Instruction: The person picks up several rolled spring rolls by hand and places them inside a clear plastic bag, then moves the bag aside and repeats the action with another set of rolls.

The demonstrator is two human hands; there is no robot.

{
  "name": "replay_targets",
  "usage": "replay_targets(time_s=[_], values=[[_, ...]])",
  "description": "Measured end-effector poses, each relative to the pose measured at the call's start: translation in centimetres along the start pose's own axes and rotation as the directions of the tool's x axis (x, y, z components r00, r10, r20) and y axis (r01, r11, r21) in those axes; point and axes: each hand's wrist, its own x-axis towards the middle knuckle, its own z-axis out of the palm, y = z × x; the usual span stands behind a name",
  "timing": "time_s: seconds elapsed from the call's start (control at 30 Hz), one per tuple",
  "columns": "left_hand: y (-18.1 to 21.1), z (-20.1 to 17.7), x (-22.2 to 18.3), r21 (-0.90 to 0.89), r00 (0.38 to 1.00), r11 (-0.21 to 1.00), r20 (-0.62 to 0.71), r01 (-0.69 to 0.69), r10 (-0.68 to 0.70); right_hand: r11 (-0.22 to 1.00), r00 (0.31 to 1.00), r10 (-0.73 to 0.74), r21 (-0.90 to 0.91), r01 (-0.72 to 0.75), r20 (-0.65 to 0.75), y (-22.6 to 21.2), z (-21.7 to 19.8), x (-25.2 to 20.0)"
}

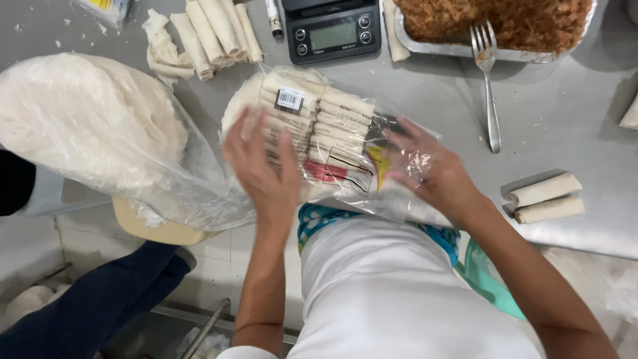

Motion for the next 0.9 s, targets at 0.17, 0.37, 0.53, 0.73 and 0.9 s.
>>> replay_targets(time_s=[0.17, 0.37, 0.53, 0.73, 0.9], values=[[-2.2, -0.6, 1.4, 0.516, 0.927, 0.824, 0.139, 0.233, -0.350, 0.703, 0.807, -0.438, -0.409, 0.582, 0.396, 1.8, 2.1, 0.0], [-2.3, 0.3, 3.2, 0.506, 0.950, 0.853, 0.183, 0.128, -0.252, 0.687, 0.822, -0.453, -0.452, 0.568, 0.345, 0.3, 4.2, 2.6], [-3.6, -0.1, 2.4, 0.457, 0.966, 0.889, 0.226, 0.010, -0.126, 0.967, 0.938, -0.198, -0.098, 0.234, 0.285, -0.8, 5.2, 1.4], [4.9, 3.9, 4.7, 0.454, 0.826, 0.827, 0.285, 0.331, -0.487, 0.930, 0.929, 0.223, -0.349, -0.112, 0.294, -3.0, -5.8, -4.4], [6.7, 17.4, -6.0, -0.185, 0.831, 0.943, 0.445, -0.278, 0.332, 0.412, 0.439, 0.786, -0.160, -0.897, -0.435, -5.6, -13.9, -12.4]])
